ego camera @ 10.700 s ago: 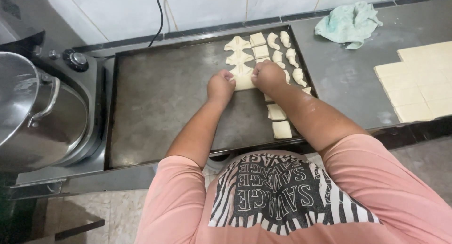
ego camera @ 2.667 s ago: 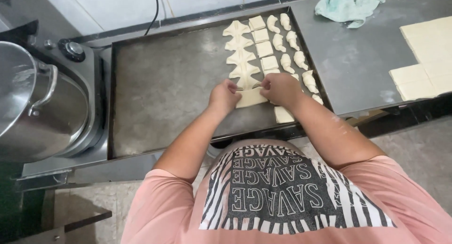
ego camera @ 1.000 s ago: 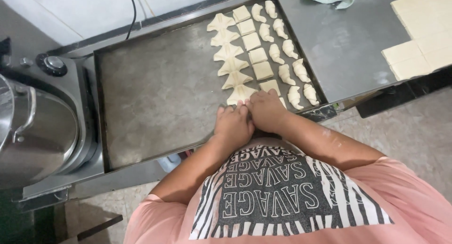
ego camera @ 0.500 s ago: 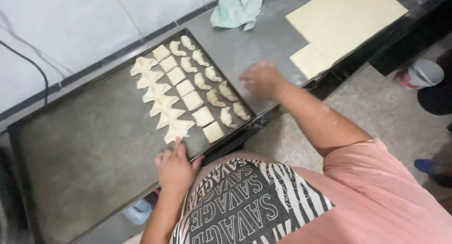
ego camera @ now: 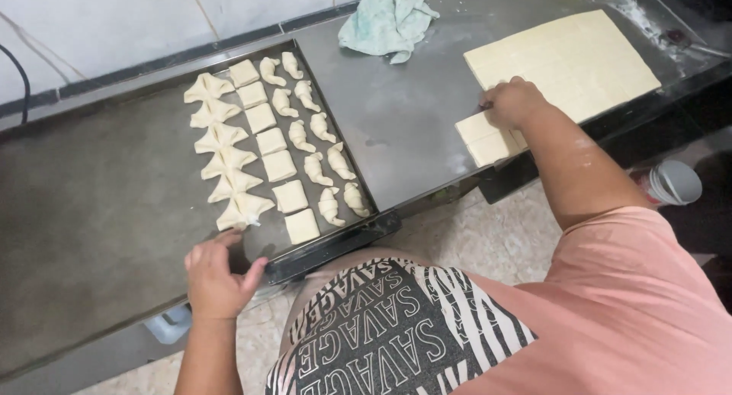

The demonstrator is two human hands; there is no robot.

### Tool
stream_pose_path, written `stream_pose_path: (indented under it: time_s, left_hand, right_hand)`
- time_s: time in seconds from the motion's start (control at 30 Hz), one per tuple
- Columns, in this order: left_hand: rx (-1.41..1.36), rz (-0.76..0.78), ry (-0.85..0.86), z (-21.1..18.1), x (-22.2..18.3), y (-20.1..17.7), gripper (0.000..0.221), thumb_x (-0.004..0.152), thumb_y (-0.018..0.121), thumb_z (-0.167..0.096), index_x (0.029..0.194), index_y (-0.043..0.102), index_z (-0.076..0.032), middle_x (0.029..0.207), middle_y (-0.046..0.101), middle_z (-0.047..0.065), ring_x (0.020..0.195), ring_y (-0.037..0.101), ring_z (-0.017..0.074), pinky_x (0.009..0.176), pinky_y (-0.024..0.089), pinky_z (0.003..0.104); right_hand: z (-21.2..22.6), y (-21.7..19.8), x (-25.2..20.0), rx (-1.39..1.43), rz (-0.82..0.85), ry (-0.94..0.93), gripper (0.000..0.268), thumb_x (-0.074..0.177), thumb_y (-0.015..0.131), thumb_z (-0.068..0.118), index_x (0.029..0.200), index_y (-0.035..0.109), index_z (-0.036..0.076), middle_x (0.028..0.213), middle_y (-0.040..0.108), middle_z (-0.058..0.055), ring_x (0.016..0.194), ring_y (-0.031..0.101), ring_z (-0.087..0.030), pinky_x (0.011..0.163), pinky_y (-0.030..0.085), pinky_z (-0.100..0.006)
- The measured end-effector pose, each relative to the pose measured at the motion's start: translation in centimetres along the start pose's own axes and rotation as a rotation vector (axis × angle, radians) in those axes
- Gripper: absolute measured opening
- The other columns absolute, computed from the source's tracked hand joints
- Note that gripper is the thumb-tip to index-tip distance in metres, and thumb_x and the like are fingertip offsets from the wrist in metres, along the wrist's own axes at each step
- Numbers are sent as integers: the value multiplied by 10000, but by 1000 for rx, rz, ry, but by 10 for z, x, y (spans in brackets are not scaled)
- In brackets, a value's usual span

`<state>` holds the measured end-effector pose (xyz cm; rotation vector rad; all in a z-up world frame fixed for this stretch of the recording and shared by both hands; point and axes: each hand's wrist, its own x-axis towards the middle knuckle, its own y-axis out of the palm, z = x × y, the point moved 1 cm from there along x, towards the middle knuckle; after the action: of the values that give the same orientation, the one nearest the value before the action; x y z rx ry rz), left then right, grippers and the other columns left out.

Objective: Shaping small pre-cut dough squares into decorative forms and placing them onto a large metal baking tray.

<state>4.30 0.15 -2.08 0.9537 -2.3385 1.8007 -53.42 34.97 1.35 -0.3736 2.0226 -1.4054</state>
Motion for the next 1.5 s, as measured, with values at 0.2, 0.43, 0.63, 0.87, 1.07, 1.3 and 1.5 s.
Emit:
stream_pose_path:
  time_s: [0.2, 0.43, 0.63, 0.87, 1.07, 1.3, 1.5]
  left_hand:
    - [-6, -195, -42, 33, -14, 39, 464, 807, 753, -613, 1075, 678, -241, 987, 706, -64, 909, 655, 231, 891, 482, 386]
    - [-172, -238, -93, 22, -3, 19, 346, 773, 832, -431, 1025, 706, -229, 906, 714, -58, 855, 662, 230, 844, 502, 366]
    - [-550, -151, -386, 24, 0, 21, 226, 855, 812, -185, 1060, 720, -211, 936, 712, 16, 894, 697, 198, 772, 548, 328]
    - [-1157, 158, -292, -15, 28, 4, 520, 825, 829, -104, 1301, 628, -156, 1241, 718, 55, 992, 658, 102, 886, 549, 280]
    - [-1227, 179, -523, 10, 28, -7, 309, 844, 814, -102, 1124, 695, -46, 920, 727, 41, 694, 647, 63, 589, 571, 183]
    - [-813, 257, -692, 77, 39, 31, 325, 746, 843, -163, 1030, 733, -49, 855, 706, 83, 588, 685, 138, 557, 552, 256]
    - [-467, 308, -603, 83, 58, 39, 294, 703, 859, -325, 931, 755, -171, 866, 763, -23, 894, 757, 201, 786, 596, 325]
  right_hand:
    - [-9, 13, 27, 65, -111, 70, 331, 785, 765, 292, 1106, 829, 244, 971, 803, -92, 948, 749, -364, 817, 587, -493]
    - [15, -31, -27, 113, 6, -89, 382, 854, 736, 271, 1156, 792, 44, 1105, 790, -240, 1131, 712, -444, 967, 553, -532]
    - [111, -121, -140, 231, -215, -188, 324, 846, 682, 262, 1058, 750, 26, 983, 777, -257, 1006, 729, -478, 887, 564, -543]
    - [278, -143, -201, 806, -340, -604, 306, 795, 810, 167, 1079, 716, 98, 951, 752, -148, 921, 711, -323, 791, 561, -433]
    - [380, -111, -188, 1074, -203, -583, 306, 739, 880, 272, 997, 753, 165, 871, 760, -27, 802, 709, -152, 737, 571, -314]
    - [427, -70, -147, 840, -67, -420, 419, 686, 904, 346, 1055, 765, 205, 979, 782, 3, 985, 739, -183, 868, 575, -350]
    - [434, -72, -141, 434, -210, -407, 308, 821, 793, 445, 1040, 781, 230, 916, 776, 29, 975, 746, -224, 865, 579, -400]
